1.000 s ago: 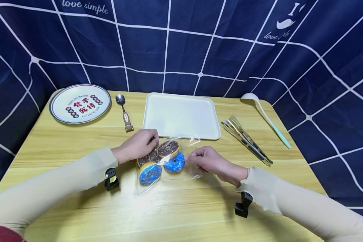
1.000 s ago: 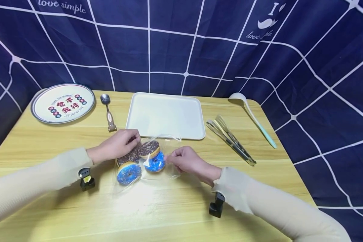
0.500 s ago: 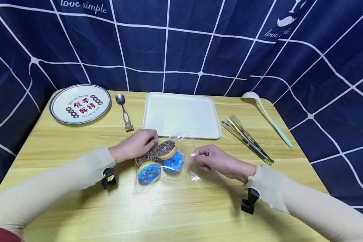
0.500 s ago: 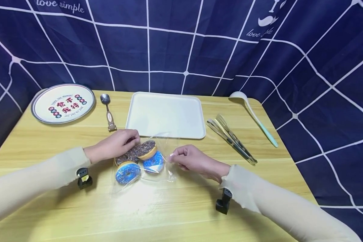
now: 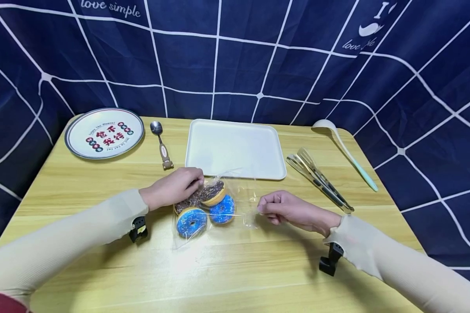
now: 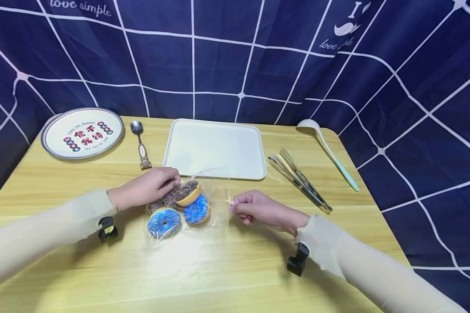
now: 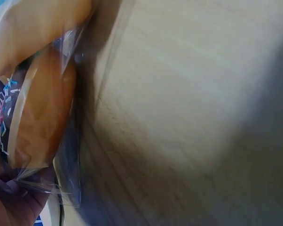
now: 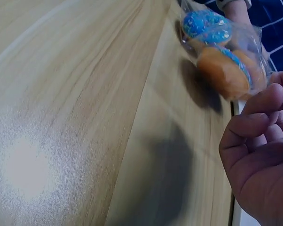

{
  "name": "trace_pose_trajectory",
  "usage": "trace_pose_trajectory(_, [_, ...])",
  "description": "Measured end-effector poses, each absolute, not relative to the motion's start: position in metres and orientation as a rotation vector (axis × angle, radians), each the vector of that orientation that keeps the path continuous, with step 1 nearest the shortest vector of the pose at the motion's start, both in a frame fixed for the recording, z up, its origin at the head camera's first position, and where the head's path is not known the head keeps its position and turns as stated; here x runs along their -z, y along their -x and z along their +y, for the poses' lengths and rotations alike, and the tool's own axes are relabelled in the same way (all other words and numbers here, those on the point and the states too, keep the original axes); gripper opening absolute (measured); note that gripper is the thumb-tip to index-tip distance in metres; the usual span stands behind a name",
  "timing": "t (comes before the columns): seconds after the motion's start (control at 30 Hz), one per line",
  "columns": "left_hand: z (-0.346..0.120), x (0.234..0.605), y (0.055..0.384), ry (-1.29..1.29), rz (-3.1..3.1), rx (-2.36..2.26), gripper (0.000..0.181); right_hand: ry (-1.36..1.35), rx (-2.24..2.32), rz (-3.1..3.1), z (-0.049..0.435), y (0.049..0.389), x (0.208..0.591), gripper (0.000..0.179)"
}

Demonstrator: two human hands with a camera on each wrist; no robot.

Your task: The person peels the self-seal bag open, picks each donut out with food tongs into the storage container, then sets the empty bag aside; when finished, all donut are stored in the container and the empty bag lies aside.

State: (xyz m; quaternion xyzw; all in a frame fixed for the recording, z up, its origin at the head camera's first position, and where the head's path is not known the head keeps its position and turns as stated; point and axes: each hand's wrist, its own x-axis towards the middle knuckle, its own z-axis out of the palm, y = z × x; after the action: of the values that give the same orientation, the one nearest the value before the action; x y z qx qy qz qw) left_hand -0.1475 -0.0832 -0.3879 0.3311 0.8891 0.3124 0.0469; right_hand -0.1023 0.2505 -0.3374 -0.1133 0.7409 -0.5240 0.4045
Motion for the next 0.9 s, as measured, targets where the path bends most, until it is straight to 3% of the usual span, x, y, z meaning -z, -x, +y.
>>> trace_pose_trajectory(0.5, [-0.083,0.390,0.146,-0.956,2.729,-0.951,0.019,0.233,1.433,1.752,0.264,0.106,0.335,0.027])
trace_pose_trajectory(0.9, [-0.075,0.385,0.139,-0.876,2.814,-0.933,0.020,0.099,1.164,2.276,0.235,0.081,0.328,0.032])
